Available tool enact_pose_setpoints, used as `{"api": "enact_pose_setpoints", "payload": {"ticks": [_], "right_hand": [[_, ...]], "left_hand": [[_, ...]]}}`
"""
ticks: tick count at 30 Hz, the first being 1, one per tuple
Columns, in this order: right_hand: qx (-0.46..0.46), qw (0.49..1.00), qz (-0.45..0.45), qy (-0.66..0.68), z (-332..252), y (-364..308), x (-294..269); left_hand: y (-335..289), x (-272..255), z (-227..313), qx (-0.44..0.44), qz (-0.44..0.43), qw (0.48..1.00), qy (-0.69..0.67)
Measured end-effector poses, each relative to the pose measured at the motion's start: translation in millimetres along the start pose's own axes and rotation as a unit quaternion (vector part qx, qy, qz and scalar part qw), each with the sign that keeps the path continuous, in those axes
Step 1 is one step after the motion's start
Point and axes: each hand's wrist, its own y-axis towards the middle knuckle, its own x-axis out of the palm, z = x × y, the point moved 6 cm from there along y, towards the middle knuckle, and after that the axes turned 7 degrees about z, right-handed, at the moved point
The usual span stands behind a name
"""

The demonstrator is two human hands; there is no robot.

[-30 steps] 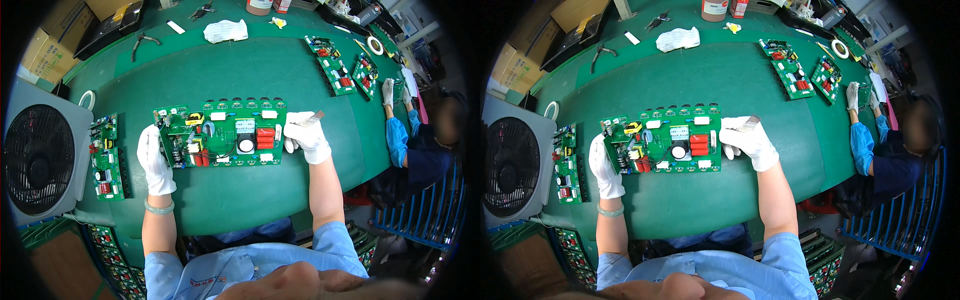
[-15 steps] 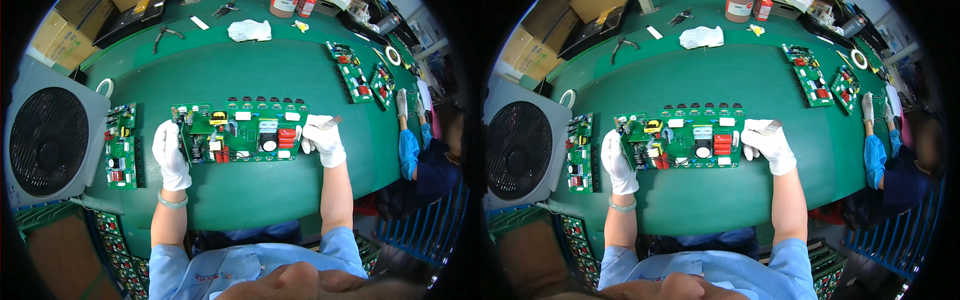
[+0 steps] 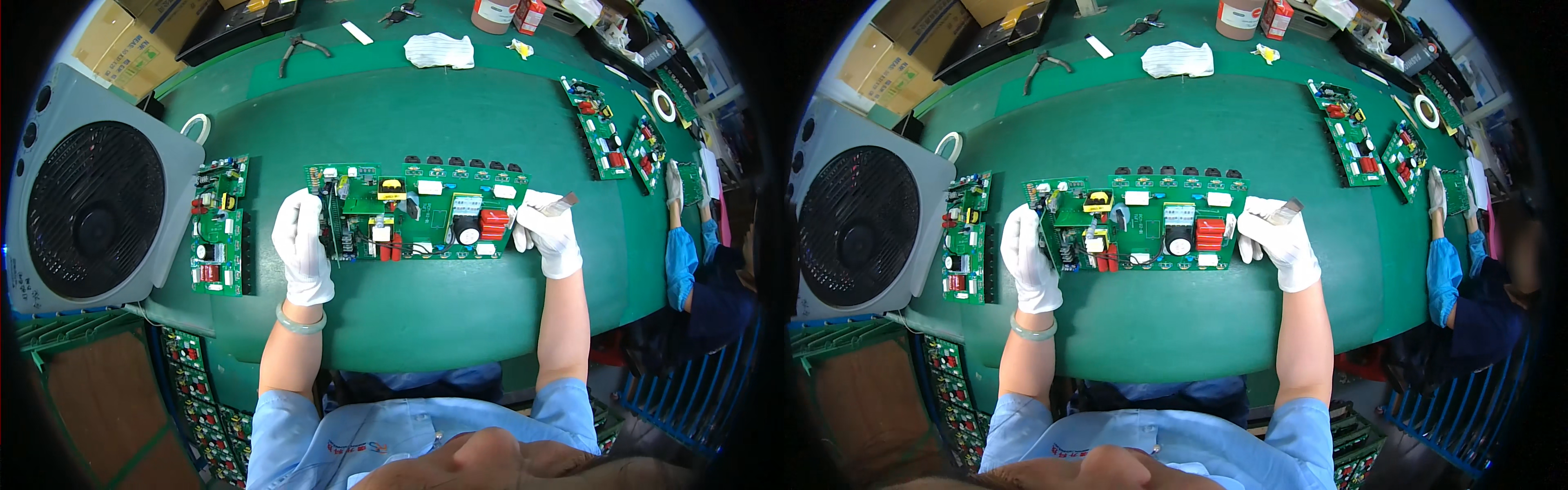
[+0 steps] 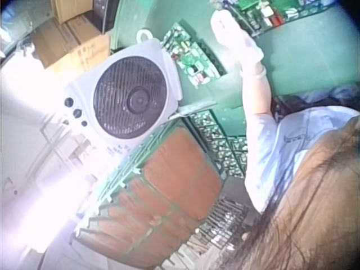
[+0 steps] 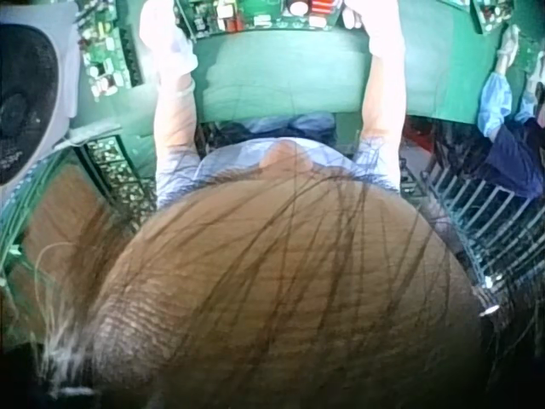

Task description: The person inspects green circuit boards at a workstation, picking them up, turning them over to view both sides, and placing them into a green storage bin. The person handles the boards with gloved hands, examining components and connectors before stacking them.

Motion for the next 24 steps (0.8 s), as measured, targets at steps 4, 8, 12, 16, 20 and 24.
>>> {"api": "enact_pose_setpoints", "payload": {"ticks": [4,8,12,16,20,24], "right_hand": [[-0.002,1.000,0.004,-0.008,0.5,0.5,-0.6],[0.007,1.000,-0.018,0.007,1.2,0.4,-1.3],[0.046,0.998,-0.033,0.014,6.6,0.0,3.4],[0.074,0.995,-0.038,-0.060,16.8,5.5,1.6],[0.111,0.985,-0.042,-0.122,25.2,7.2,4.2],[0.109,0.981,-0.036,-0.156,23.0,5.8,-5.0]], "left_hand": [[0.0,1.5,1.7,0.012,-0.001,1.000,0.000],[3.2,0.6,-2.5,-0.012,-0.001,0.999,0.047],[10.0,3.3,-11.3,-0.082,-0.027,0.992,0.092],[13.0,6.8,-15.0,-0.093,-0.049,0.987,0.123],[18.8,7.7,-25.6,-0.111,-0.090,0.977,0.155],[19.9,5.5,-28.6,-0.132,-0.105,0.976,0.134]]}}
